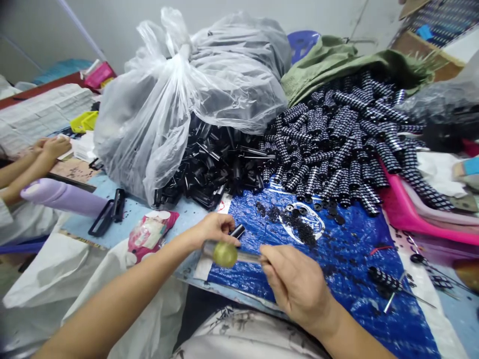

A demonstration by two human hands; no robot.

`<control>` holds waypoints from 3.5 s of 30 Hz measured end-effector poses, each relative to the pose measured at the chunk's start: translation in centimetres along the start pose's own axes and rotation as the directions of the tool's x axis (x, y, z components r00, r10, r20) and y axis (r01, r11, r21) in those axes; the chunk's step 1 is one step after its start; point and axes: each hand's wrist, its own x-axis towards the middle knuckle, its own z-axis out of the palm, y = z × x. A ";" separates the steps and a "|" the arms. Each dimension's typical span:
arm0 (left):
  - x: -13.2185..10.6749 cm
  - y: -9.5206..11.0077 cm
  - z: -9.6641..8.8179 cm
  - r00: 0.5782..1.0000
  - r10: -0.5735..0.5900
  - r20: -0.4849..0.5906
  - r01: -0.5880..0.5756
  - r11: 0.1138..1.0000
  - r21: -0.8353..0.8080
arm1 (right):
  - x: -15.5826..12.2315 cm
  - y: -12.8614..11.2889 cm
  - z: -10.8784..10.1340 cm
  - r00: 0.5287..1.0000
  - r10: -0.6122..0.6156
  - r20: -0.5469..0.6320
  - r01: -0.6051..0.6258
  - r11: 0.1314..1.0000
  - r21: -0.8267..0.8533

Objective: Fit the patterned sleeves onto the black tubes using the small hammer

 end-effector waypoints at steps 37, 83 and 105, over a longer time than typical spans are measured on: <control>-1.9 -2.5 -6.5 0.644 0.607 -0.465 -0.034 0.630 0.776 | -3.3 14.4 -15.9 0.605 0.630 -0.487 -0.763 0.283 -0.581; -1.5 10.7 8.5 0.964 0.048 -0.261 -0.202 0.770 -0.605 | -0.2 2.4 -1.3 0.787 0.615 -0.054 -0.467 0.651 0.599; -2.2 9.0 8.0 0.980 -0.071 -0.186 -0.128 0.492 -0.861 | -0.9 1.2 -1.9 0.997 -0.007 -0.078 -0.015 0.961 -0.275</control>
